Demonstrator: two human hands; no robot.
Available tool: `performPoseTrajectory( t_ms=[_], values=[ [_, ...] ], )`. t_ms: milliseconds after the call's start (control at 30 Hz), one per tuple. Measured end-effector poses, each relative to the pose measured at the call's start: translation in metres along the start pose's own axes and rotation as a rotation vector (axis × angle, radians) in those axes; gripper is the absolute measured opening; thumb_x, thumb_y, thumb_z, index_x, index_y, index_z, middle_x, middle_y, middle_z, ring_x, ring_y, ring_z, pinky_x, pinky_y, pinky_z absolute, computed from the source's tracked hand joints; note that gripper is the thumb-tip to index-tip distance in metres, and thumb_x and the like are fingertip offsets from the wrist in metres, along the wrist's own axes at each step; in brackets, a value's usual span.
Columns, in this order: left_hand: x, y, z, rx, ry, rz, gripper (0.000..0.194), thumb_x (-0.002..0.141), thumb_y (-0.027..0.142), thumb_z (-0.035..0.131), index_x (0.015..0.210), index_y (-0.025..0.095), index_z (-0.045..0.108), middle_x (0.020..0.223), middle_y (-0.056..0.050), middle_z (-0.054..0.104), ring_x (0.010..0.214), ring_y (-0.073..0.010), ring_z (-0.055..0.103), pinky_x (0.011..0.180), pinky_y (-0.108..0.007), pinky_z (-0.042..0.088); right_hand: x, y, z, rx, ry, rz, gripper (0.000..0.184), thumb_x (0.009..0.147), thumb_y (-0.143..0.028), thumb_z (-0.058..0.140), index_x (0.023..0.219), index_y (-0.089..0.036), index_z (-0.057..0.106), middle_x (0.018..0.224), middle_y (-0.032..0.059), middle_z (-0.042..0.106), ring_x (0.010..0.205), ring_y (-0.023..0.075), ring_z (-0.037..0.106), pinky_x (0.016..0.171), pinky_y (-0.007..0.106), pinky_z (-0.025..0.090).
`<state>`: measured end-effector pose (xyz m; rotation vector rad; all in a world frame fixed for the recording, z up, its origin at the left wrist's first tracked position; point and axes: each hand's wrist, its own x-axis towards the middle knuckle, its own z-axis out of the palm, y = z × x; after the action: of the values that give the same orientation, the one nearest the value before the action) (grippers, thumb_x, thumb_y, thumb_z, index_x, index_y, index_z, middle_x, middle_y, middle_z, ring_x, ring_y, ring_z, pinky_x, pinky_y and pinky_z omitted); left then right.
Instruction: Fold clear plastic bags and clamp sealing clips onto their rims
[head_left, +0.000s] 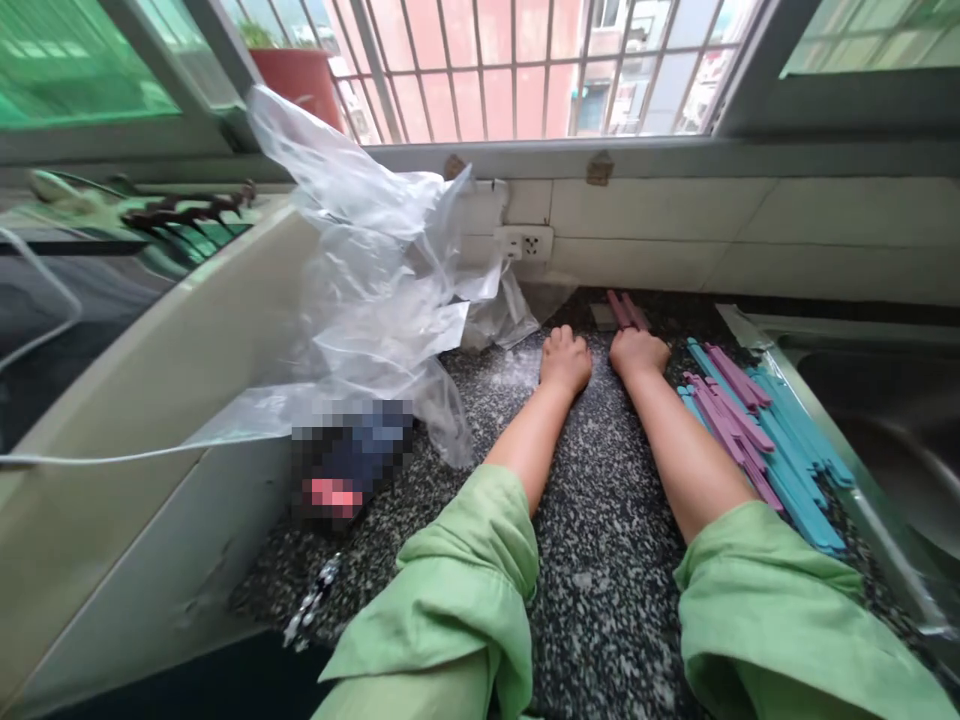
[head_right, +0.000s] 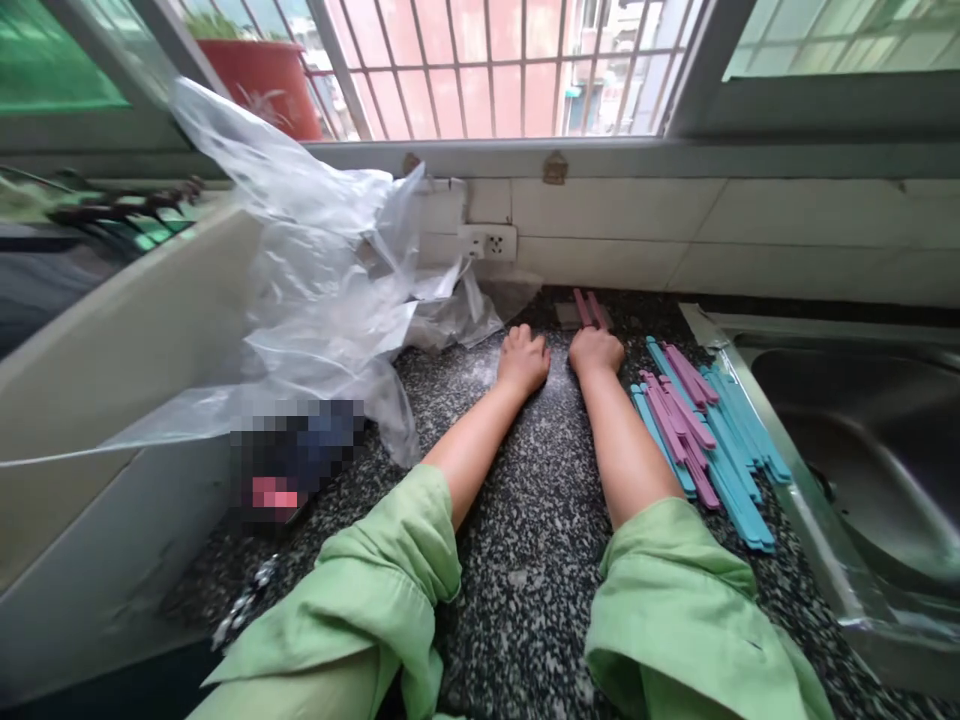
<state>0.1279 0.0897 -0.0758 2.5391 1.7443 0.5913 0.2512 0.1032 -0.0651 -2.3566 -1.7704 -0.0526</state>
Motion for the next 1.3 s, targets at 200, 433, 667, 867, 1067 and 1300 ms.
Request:
performPoseTrajectory(
  t_ms=[200, 433, 667, 867, 1067, 1300],
  values=[
    [-0.037, -0.002, -0.017, 0.028, -0.073, 0.006, 0.031, 0.087, 0.015, 0.033, 0.097, 0.008, 0.062, 0.106, -0.018, 0.056, 0.104, -0.0259, 0.048, 0.078, -0.033, 0.041, -0.056, -0.012, -0.011, -0.035, 0.053, -0.058, 0.040, 0.090, -0.024, 0.031, 0.103, -0.001, 0.062, 0.098, 0.0286, 0.061, 0.093, 0.0328, 0.061, 0.072, 0.040, 0.044],
    [-0.095, -0.009, -0.035, -0.004, -0.131, 0.061, 0.032, 0.087, 0.013, 0.031, 0.103, 0.007, 0.059, 0.105, -0.017, 0.057, 0.103, -0.0246, 0.050, 0.078, -0.031, 0.041, -0.102, -0.013, -0.011, -0.227, 0.047, -0.202, 0.039, 0.089, -0.025, 0.029, 0.098, -0.007, 0.062, 0.095, 0.0219, 0.063, 0.090, 0.0305, 0.062, 0.068, 0.034, 0.045],
    [-0.164, -0.029, -0.076, 0.051, -0.235, 0.282, 0.026, 0.083, 0.013, 0.040, 0.099, 0.010, 0.060, 0.093, -0.015, 0.060, 0.093, -0.0232, 0.054, 0.073, -0.032, 0.045, -0.127, -0.049, -0.032, -0.154, -0.042, -0.340, 0.028, 0.084, -0.026, 0.041, 0.088, -0.012, 0.065, 0.091, 0.0169, 0.067, 0.079, 0.0244, 0.064, 0.061, 0.029, 0.042],
    [-0.165, -0.099, -0.174, 0.031, -0.036, 0.223, 0.017, 0.080, 0.018, 0.047, 0.077, 0.015, 0.064, 0.080, -0.011, 0.059, 0.082, -0.0225, 0.053, 0.069, -0.033, 0.044, -0.115, -0.139, -0.078, 0.204, 0.158, -0.499, 0.028, 0.086, -0.032, 0.039, 0.087, -0.017, 0.063, 0.081, 0.0065, 0.069, 0.072, 0.0177, 0.062, 0.060, 0.025, 0.038],
    [-0.144, -0.182, -0.234, 0.096, 0.164, -0.185, 0.031, 0.077, 0.009, 0.049, 0.105, 0.016, 0.061, 0.083, -0.008, 0.053, 0.089, -0.0249, 0.048, 0.079, -0.038, 0.040, -0.130, -0.222, -0.092, 0.347, 0.097, -0.767, 0.019, 0.077, -0.030, 0.056, 0.089, -0.020, 0.065, 0.095, 0.0063, 0.065, 0.080, 0.0172, 0.059, 0.065, 0.025, 0.040],
    [-0.146, -0.197, -0.214, 0.008, 0.271, -0.209, 0.047, 0.077, 0.021, 0.052, 0.122, 0.011, 0.048, 0.098, -0.013, 0.059, 0.094, -0.0256, 0.053, 0.088, -0.039, 0.040, -0.120, -0.205, -0.105, 0.423, 0.110, -0.761, 0.012, 0.079, -0.022, 0.054, 0.078, -0.019, 0.066, 0.084, 0.0033, 0.065, 0.076, 0.0142, 0.057, 0.065, 0.024, 0.041]
  ],
)
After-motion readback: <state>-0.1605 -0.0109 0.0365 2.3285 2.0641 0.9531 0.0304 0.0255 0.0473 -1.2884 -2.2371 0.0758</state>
